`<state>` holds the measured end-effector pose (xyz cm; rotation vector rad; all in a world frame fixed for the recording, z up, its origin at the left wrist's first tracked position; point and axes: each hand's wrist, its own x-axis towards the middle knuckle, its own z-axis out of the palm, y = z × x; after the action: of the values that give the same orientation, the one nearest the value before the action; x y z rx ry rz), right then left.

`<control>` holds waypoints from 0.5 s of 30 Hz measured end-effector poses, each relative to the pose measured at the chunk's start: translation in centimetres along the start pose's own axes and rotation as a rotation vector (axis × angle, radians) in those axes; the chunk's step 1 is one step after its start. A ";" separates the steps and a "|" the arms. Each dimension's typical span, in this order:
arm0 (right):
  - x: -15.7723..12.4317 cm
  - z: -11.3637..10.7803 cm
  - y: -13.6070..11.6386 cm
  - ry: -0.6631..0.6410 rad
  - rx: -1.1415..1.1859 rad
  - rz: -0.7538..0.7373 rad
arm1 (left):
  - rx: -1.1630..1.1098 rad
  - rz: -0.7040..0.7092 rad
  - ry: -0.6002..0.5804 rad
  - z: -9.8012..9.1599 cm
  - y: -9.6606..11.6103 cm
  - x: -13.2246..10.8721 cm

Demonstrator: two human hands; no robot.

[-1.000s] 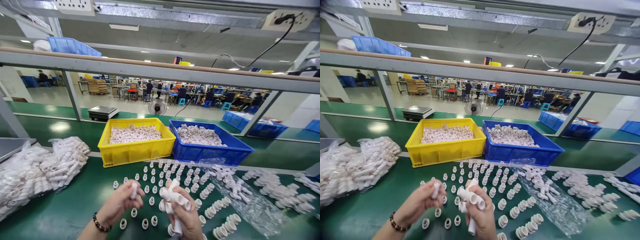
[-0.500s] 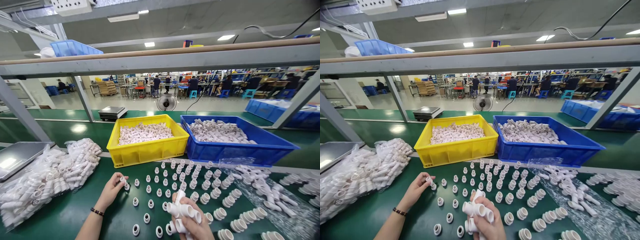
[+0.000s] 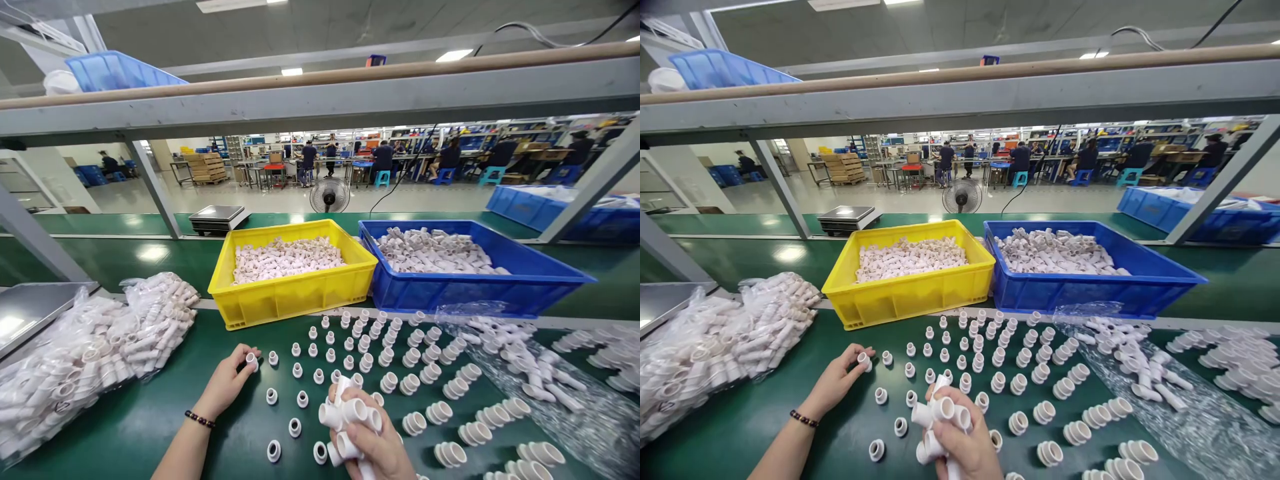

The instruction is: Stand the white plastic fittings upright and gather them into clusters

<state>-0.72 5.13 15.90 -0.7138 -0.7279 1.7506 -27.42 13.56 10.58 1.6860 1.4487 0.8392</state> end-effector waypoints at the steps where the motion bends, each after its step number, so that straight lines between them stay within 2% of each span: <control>1: 0.0 0.1 0.0 -0.003 0.006 0.001 | 0.026 0.007 0.006 0.0 0.0 0.1; 8: 0.1 -0.1 0.2 -0.052 0.051 0.019 | 0.108 0.015 0.075 0.5 -1.2 0.8; 10: 0.2 -0.2 0.4 -0.051 0.065 0.025 | 0.161 0.015 0.129 0.5 -1.6 0.9; 12: 0.2 -0.3 0.5 -0.066 0.071 0.027 | 0.256 0.090 0.271 0.3 -1.4 0.7; 15: 0.3 -0.5 0.8 -0.092 0.064 0.039 | 0.352 0.360 0.561 0.3 0.5 -0.6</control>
<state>-0.87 5.30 14.94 -0.6111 -0.7206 1.8437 -26.96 12.89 10.87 2.1258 1.7630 1.4053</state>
